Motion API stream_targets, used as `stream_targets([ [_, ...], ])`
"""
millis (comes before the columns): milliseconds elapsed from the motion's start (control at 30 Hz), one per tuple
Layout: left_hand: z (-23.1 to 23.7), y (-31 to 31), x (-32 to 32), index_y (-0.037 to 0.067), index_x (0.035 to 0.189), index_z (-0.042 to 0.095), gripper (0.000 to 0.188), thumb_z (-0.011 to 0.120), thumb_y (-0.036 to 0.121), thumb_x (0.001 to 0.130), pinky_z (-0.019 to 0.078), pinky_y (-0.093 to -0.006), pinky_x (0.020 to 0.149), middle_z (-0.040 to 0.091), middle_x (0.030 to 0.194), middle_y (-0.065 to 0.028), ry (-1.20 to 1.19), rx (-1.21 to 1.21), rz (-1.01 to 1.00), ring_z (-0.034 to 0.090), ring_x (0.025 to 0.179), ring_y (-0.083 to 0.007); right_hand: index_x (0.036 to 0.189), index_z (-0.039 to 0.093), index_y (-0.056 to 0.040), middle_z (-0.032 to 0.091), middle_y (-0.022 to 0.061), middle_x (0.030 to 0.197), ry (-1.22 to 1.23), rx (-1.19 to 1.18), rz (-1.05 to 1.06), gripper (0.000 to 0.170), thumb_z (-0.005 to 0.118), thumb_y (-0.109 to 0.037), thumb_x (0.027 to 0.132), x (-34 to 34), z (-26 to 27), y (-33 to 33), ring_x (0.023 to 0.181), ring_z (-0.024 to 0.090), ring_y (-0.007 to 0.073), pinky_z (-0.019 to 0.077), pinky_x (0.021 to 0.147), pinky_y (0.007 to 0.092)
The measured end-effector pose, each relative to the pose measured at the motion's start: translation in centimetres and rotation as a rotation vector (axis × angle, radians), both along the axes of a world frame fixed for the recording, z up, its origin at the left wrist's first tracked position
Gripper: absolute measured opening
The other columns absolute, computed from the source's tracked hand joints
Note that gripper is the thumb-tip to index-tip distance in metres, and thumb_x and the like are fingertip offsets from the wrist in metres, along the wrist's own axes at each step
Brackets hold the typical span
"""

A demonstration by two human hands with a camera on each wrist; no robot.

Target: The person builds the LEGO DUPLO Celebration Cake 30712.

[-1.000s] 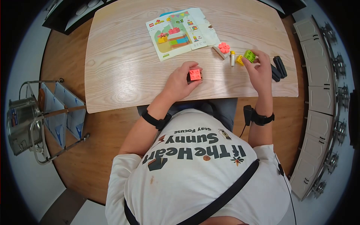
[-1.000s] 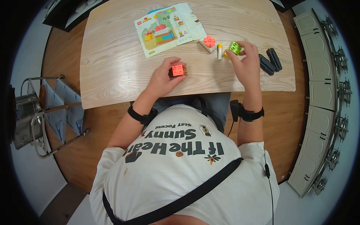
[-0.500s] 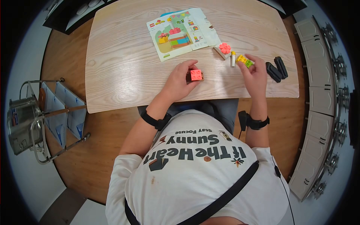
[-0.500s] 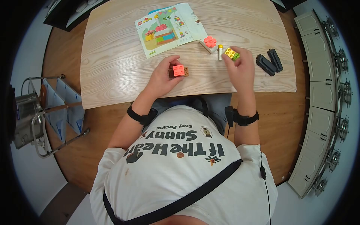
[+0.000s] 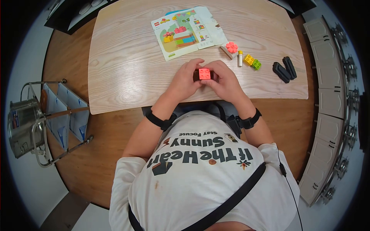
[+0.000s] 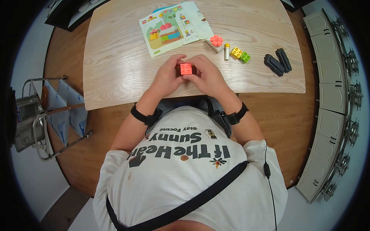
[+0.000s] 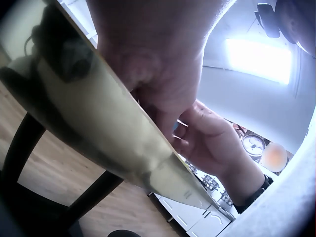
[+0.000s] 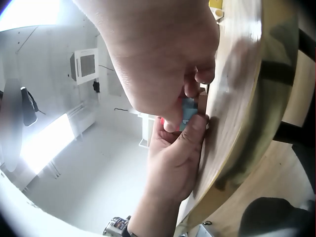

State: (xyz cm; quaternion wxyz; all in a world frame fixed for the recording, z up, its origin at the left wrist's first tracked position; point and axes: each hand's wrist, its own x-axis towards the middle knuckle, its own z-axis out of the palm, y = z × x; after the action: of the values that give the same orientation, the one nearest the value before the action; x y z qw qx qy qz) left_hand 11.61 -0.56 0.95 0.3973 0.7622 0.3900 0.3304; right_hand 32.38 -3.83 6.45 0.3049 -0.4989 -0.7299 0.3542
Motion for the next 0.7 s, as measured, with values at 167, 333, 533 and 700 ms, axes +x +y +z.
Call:
stream_targets([
  [167, 0.8, -0.2, 0.1, 0.003, 0.139, 0.058, 0.067, 0.092, 0.007, 0.082, 0.0585, -0.0393, 0.096, 0.072, 0.118, -0.0152, 0.043, 0.105, 0.018, 0.072, 0.109, -0.0303, 0.136, 0.054, -0.004, 0.067, 0.0075, 0.121, 0.68, 0.1, -0.277, 0.048, 0.081, -0.002, 0.097, 2.1, 1.8, 0.8, 0.106, 0.066, 0.0134, 0.0572, 0.09, 0.0316],
  [333, 1.1, -0.3, 0.0, 0.003, 0.137, 0.06, 0.063, 0.091, 0.011, 0.083, 0.0574, -0.0404, 0.097, 0.073, 0.121, -0.0151, 0.054, 0.136, 0.01, 0.071, 0.112, -0.0313, 0.129, 0.067, -0.0002, 0.07, 0.0134, 0.117, -0.054, 0.042, -0.524, 0.039, 0.082, -0.014, 0.096, 8.8, 4.7, 3.4, 0.102, 0.068, 0.0195, 0.0561, 0.09, 0.0321],
  [533, 1.1, -0.2, -0.2, 0.003, 0.139, 0.059, 0.057, 0.082, 0.006, 0.087, 0.0563, -0.0416, 0.101, 0.072, 0.123, -0.0155, 0.006, 0.127, 0.015, 0.07, 0.114, -0.0317, 0.128, 0.073, 0.0026, 0.07, 0.0204, 0.12, -0.255, 0.035, -0.592, 0.046, 0.078, -0.032, 0.098, 15.4, -3.4, 6.5, 0.106, 0.068, 0.0296, 0.0557, 0.094, 0.0391],
  [700, 1.0, -0.4, -0.2, 0.003, 0.14, 0.058, 0.057, 0.076, 0.002, 0.086, 0.0554, -0.0422, 0.103, 0.072, 0.125, -0.0142, 0.006, 0.177, -0.021, 0.069, 0.117, -0.0325, 0.135, 0.071, -0.0005, 0.07, 0.0209, 0.126, -0.249, 0.062, -0.62, 0.051, 0.076, -0.036, 0.1, 15.9, -4.4, 7.1, 0.109, 0.068, 0.0314, 0.0558, 0.098, 0.0401],
])
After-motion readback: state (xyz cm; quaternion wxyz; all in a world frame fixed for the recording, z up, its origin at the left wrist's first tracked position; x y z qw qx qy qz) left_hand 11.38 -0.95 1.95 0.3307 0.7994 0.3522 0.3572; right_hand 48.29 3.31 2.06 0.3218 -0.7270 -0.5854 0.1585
